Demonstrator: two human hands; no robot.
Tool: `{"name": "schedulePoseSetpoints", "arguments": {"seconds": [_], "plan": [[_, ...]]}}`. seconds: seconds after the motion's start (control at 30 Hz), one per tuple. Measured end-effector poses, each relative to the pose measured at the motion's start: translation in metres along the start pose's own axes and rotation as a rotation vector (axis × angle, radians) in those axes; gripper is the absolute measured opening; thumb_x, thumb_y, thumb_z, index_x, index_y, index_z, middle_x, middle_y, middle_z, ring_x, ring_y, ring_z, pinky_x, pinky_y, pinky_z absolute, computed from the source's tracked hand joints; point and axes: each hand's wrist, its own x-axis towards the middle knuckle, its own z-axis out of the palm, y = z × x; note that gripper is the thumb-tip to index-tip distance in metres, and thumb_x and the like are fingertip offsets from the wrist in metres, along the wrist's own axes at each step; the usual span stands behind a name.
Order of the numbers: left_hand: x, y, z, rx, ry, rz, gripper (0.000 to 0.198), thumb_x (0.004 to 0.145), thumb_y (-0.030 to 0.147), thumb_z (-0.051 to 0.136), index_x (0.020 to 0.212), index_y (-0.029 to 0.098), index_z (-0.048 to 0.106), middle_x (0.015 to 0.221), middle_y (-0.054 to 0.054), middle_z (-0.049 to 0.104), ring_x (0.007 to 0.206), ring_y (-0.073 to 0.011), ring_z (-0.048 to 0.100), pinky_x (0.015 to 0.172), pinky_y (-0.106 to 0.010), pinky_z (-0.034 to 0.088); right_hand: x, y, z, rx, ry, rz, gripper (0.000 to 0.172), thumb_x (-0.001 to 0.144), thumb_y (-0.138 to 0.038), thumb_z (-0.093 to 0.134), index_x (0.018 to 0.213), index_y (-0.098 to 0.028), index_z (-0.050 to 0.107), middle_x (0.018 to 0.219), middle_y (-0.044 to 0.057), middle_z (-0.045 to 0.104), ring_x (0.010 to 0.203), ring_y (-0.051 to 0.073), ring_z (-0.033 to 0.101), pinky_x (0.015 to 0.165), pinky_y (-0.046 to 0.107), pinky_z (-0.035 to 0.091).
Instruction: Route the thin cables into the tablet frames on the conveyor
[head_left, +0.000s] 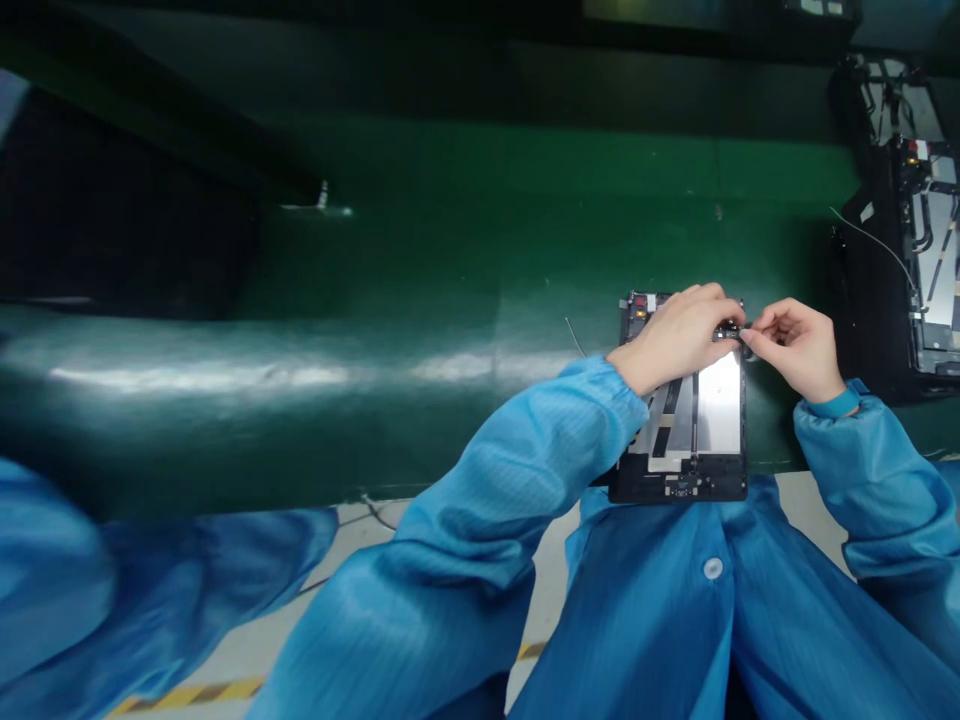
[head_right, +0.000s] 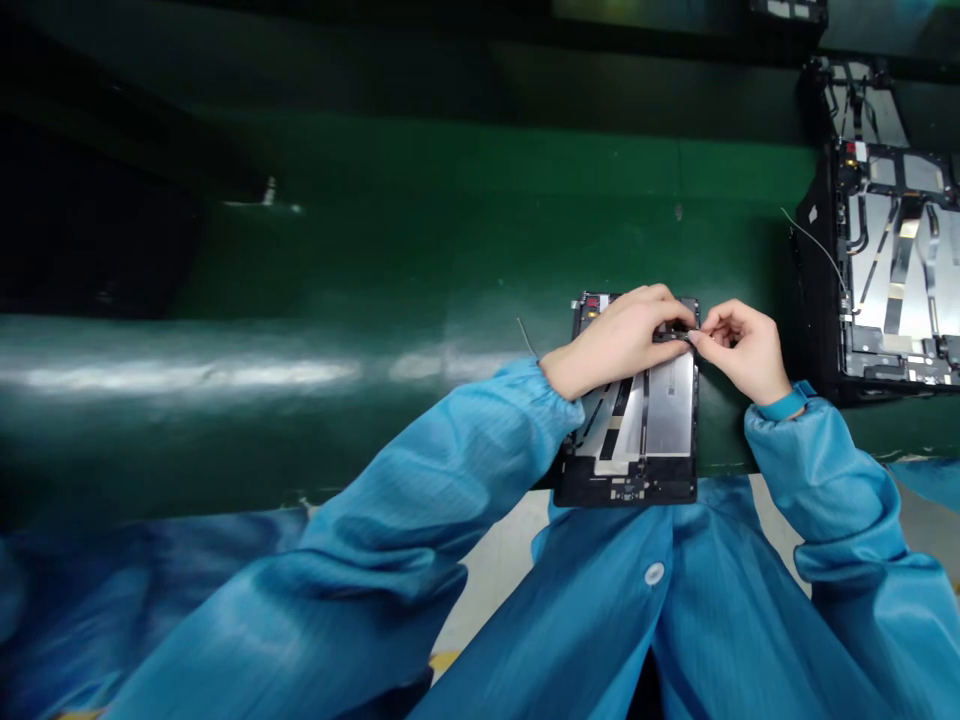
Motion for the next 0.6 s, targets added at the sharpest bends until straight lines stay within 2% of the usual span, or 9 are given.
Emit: {"name": "schedulePoseSetpoints", "arguments": {"seconds": [0.1,0.27,0.37,0.6], "plan": [[0.002,-0.003,0.005,-0.038,0.016,0.022,0.017,0.096,0.024,0.061,0.098,0.017,0.076,0.100,-0.009,0.069,0.098,-0.0244,0.066,0.088,-0.036,0.050,0.003,0.001,0.007,0.058,0.004,-0.018,0.031,0.071,-0.041,0.086,0.079,-0.023,0.062,0.072,-0.002,0.065,0.062,0.012,0.057,0.057,0.027,0.049],[0.004,-0.004,0.006,0.008,0.027,-0.175,0.017,0.095,0.026,0.063,0.094,0.016,0.076,0.101,-0.011,0.071,0.102,-0.0290,0.066,0.089,-0.041,0.049,0.005,0.005,0.011,0.058,0.034,0.077,0.036,0.067,-0.035,0.083,0.092,-0.023,0.061,0.093,0.000,0.067,0.066,0.010,0.058,0.059,0.025,0.050],[0.002,-0.003,0.006,0.019,0.024,-0.222,0.017,0.095,0.026,0.062,0.094,0.016,0.076,0.101,-0.011,0.071,0.104,-0.0300,0.066,0.091,-0.042,0.049,0.007,0.007,0.010,-0.014,-0.026,0.114,0.034,0.066,-0.032,0.080,0.094,-0.021,0.062,0.091,0.000,0.065,0.063,0.009,0.055,0.059,0.025,0.049],[0.002,-0.004,0.007,0.002,0.030,-0.213,0.018,0.093,0.020,0.058,0.092,0.016,0.076,0.099,-0.011,0.072,0.101,-0.0284,0.066,0.089,-0.041,0.049,0.014,0.007,0.005,-0.037,-0.141,0.146,0.036,0.065,-0.035,0.081,0.093,-0.020,0.064,0.086,0.000,0.062,0.068,0.011,0.056,0.062,0.027,0.050]]}}
